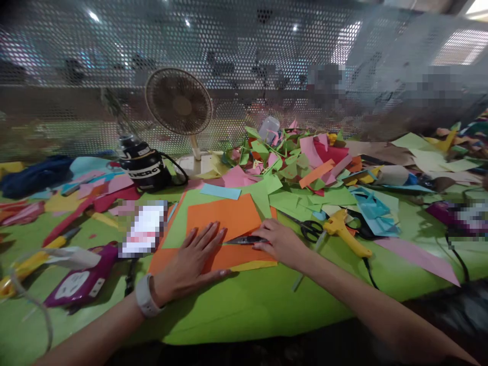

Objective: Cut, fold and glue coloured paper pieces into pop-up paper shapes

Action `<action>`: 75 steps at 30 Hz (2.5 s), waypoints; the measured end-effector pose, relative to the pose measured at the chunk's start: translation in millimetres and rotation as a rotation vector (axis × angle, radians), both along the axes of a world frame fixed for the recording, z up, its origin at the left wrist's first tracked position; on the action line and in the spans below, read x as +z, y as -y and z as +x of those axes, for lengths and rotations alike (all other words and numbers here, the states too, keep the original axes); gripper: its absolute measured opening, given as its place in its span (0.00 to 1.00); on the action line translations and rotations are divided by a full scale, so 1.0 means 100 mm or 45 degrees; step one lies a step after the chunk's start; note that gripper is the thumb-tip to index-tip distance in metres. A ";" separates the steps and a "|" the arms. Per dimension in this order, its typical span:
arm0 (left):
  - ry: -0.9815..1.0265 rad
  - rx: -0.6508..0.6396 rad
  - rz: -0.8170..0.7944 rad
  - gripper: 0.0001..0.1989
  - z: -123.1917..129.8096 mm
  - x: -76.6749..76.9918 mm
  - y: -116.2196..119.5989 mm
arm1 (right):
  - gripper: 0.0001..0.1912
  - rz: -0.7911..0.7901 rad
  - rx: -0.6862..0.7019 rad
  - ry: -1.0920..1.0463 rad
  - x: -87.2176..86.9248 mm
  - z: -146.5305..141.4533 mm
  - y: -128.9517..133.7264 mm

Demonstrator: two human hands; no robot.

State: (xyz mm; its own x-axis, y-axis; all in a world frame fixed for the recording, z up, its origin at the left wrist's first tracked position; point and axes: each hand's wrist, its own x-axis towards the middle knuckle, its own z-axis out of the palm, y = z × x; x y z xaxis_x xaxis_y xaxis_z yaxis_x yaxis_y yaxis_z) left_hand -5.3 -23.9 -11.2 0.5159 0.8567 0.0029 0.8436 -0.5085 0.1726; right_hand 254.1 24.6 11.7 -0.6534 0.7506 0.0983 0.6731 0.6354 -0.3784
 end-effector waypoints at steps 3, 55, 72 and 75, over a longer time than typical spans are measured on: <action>0.026 -0.023 -0.010 0.43 -0.04 0.02 -0.05 | 0.14 0.014 -0.011 0.000 0.00 0.02 0.01; -0.132 0.179 -0.322 0.37 -0.33 0.04 -0.82 | 0.12 0.276 0.100 0.105 -0.10 -0.52 0.09; -0.155 0.189 -0.310 0.35 -0.29 0.11 -0.78 | 0.11 0.261 0.167 0.080 -0.10 -0.86 0.08; -0.164 0.180 -0.307 0.35 -0.30 0.09 -0.79 | 0.11 0.270 0.165 0.090 -0.11 -0.95 0.09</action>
